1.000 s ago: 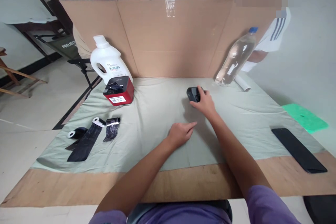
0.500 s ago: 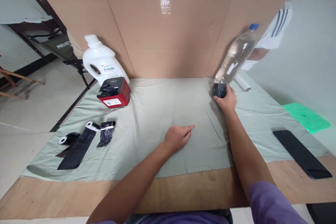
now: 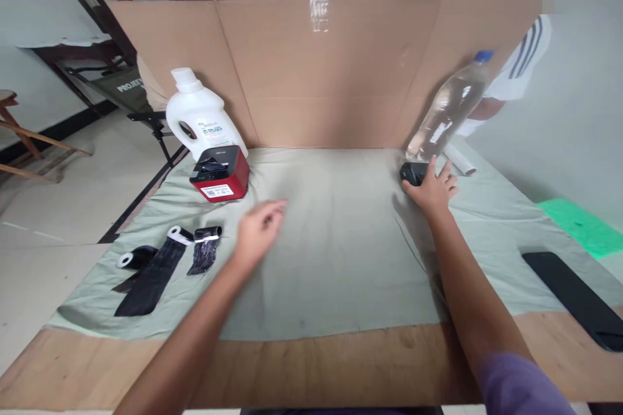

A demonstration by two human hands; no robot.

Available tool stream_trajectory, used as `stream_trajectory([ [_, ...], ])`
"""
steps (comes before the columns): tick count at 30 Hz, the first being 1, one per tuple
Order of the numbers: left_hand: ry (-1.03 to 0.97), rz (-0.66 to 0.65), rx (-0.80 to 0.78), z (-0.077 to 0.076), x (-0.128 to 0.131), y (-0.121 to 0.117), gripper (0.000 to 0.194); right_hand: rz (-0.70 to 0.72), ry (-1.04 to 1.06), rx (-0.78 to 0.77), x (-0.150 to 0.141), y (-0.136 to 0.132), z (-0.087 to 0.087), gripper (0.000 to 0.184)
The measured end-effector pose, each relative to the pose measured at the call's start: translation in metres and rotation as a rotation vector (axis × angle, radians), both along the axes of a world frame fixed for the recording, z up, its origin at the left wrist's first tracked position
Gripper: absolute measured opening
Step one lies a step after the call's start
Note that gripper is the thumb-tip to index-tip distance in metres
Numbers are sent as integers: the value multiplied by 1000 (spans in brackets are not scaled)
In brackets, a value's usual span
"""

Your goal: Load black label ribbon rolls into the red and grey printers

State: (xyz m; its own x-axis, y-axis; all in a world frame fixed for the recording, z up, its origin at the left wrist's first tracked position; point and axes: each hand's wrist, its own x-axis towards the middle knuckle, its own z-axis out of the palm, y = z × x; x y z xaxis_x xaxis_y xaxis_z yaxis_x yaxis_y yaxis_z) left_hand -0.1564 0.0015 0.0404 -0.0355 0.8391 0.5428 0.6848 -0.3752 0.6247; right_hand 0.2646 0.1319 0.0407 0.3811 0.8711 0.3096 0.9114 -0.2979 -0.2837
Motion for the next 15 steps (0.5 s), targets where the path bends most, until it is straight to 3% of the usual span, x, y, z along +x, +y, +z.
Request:
stream_trajectory([
  [3,-197,439,116,24,-98,32,25,164,-49,102,-63,-7,15,98],
  [5,-341,728,47,31,-152,58,26,455,27,62,-129,-11,14,88],
  [6,-428,796,-47,30,-172,70,27,638,107,10,-167,-12,10,83],
  [9,-730,632,-328,18,-198,99,14,1044,384,-146,-286,-9,-11,83],
  [11,-847,518,-422,8,-195,109,22,1168,518,-195,-354,-4,-25,90],
  [13,-924,451,-446,0,-189,112,29,1148,585,-220,-404,1,-33,103],
  [15,-1005,376,-440,-2,-184,110,34,1066,608,-244,-435,3,-36,113],
])
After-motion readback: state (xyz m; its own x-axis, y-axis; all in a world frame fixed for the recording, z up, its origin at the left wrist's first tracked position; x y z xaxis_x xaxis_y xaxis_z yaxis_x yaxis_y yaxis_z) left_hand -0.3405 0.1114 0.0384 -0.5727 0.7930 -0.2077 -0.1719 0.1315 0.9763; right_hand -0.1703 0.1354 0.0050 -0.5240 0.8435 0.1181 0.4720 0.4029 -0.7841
